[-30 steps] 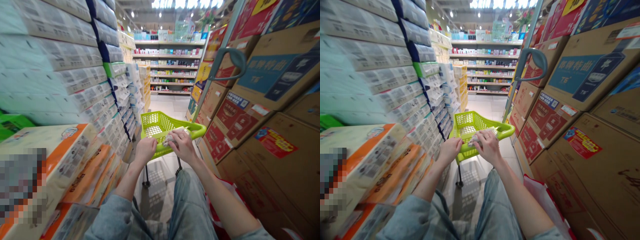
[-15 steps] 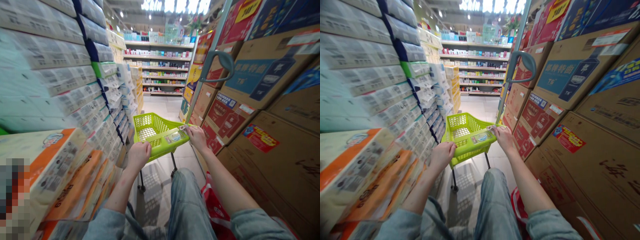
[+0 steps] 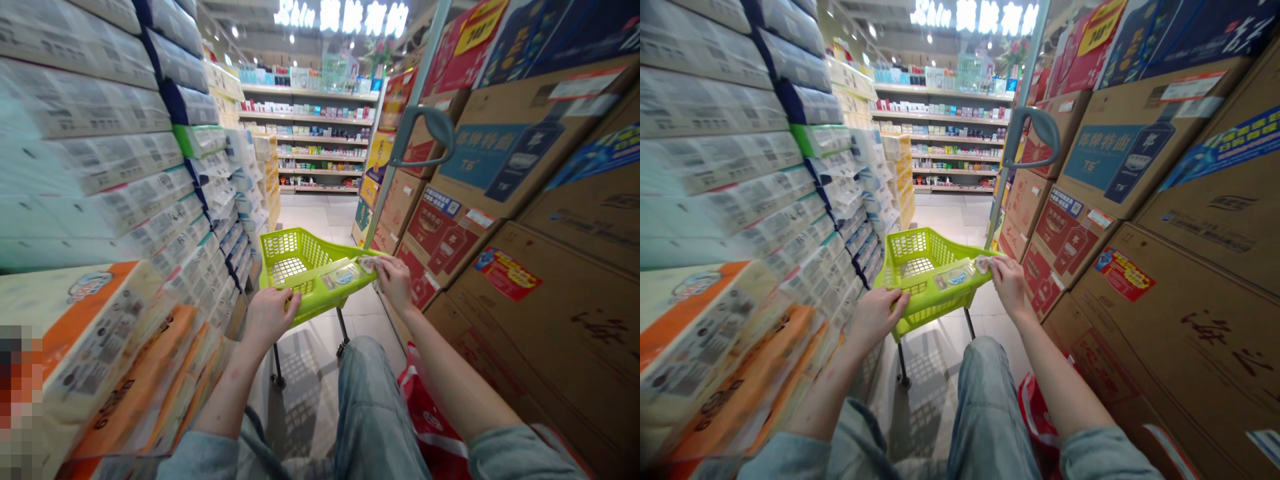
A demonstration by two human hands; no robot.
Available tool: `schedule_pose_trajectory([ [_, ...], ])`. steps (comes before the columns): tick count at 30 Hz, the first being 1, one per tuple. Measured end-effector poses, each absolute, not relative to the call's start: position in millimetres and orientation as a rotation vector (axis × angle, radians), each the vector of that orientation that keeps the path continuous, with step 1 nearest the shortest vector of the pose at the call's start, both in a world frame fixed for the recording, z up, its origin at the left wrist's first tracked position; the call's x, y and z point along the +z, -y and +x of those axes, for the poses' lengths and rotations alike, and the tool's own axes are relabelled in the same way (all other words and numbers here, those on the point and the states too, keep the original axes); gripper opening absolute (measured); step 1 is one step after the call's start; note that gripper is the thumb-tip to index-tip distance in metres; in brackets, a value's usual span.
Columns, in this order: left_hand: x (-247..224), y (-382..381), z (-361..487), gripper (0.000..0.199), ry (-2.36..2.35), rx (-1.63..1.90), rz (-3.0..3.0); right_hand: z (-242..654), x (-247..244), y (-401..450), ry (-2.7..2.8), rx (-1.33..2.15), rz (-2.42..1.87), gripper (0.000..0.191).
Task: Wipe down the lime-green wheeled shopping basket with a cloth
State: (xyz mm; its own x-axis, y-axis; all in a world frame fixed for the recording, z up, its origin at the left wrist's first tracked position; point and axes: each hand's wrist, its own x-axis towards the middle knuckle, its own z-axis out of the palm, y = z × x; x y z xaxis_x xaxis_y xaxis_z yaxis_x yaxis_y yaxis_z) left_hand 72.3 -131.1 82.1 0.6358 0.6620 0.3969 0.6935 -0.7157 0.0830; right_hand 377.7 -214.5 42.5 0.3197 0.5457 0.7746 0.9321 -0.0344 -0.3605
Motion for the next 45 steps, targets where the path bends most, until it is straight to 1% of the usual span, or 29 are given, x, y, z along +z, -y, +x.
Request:
schedule_pose_trajectory([
  [3,82.9,132.4,72.7,0.048,1.144,-0.64,-2.77,410.1,52.3,206.6,1.292,-0.599,-1.822,0.029],
  [6,82.4,133.0,73.4,0.048,1.168,-0.65,-2.753,421.9,57.4,201.6,1.325,-0.541,-1.819,0.029],
  [12,81.3,132.9,72.7,0.049,1.211,-0.64,-2.726,391.9,57.6,208.4,1.392,-0.392,-1.728,0.026],
  [19,81.0,135.7,74.0,0.048,1.213,-0.647,-2.701,350.0,53.8,224.0,1.265,-0.252,-1.516,0.023],
  [22,80.0,137.8,76.8,0.048,1.208,-0.648,-2.693,346.6,50.0,227.2,1.293,-0.299,-1.516,0.022],
  [27,80.3,145.6,84.2,0.049,1.182,-0.643,-2.693,355.6,50.6,222.9,1.354,-0.426,-1.676,0.026],
  [33,79.1,158.4,97.9,0.048,1.235,-0.636,-2.627,327.7,58.0,224.6,1.377,-0.294,-1.606,0.031],
  [38,79.2,165.2,104.7,0.049,1.234,-0.654,-2.601,295.0,60.0,234.8,1.484,-0.322,-1.585,0.029],
  [45,82.3,165.6,105.8,0.052,1.178,-0.597,-2.651,316.6,80.0,209.7,1.753,-0.174,-1.507,0.028],
])
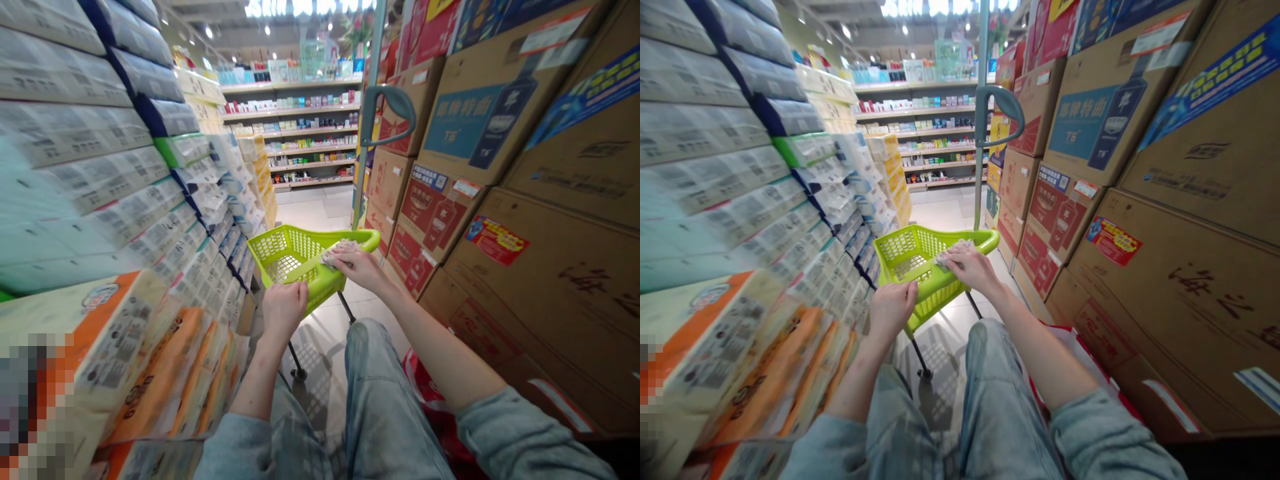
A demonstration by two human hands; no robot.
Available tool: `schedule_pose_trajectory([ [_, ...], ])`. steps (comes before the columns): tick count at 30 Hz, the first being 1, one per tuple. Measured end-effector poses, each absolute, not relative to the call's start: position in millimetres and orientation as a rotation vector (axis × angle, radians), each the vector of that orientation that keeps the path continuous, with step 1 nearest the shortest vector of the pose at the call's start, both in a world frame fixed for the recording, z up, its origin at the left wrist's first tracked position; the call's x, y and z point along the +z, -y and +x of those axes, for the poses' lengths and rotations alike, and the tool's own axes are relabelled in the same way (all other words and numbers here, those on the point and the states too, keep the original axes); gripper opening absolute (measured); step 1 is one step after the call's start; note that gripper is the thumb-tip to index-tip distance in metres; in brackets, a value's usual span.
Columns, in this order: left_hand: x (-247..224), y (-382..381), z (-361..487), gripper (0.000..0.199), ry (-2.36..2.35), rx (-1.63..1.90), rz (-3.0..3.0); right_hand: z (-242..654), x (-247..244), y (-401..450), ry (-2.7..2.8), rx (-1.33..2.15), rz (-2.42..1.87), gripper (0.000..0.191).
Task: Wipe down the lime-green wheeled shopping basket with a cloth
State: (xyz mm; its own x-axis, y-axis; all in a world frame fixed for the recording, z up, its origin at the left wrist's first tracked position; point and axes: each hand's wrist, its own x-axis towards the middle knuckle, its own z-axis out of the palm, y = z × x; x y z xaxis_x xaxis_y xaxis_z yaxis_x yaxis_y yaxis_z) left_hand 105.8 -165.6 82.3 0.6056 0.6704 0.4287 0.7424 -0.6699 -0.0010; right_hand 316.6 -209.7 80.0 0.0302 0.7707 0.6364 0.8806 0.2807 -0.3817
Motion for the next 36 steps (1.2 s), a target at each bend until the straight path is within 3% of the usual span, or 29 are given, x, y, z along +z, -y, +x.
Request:
schedule_pose_trajectory([
  [9,88.9,170.1,110.1,0.057,1.166,-0.477,-2.69,328.2,96.4,174.3,1.848,-0.046,-1.742,0.043],
  [18,104.3,128.7,118.2,0.064,1.12,-0.004,-3.116,356.9,95.7,146.0,1.788,0.147,-1.769,0.042],
  [36,95.6,146.4,159.0,0.06,1.38,-0.137,-2.948,349.3,74.5,129.9,1.231,-0.199,-1.918,0.04],
])
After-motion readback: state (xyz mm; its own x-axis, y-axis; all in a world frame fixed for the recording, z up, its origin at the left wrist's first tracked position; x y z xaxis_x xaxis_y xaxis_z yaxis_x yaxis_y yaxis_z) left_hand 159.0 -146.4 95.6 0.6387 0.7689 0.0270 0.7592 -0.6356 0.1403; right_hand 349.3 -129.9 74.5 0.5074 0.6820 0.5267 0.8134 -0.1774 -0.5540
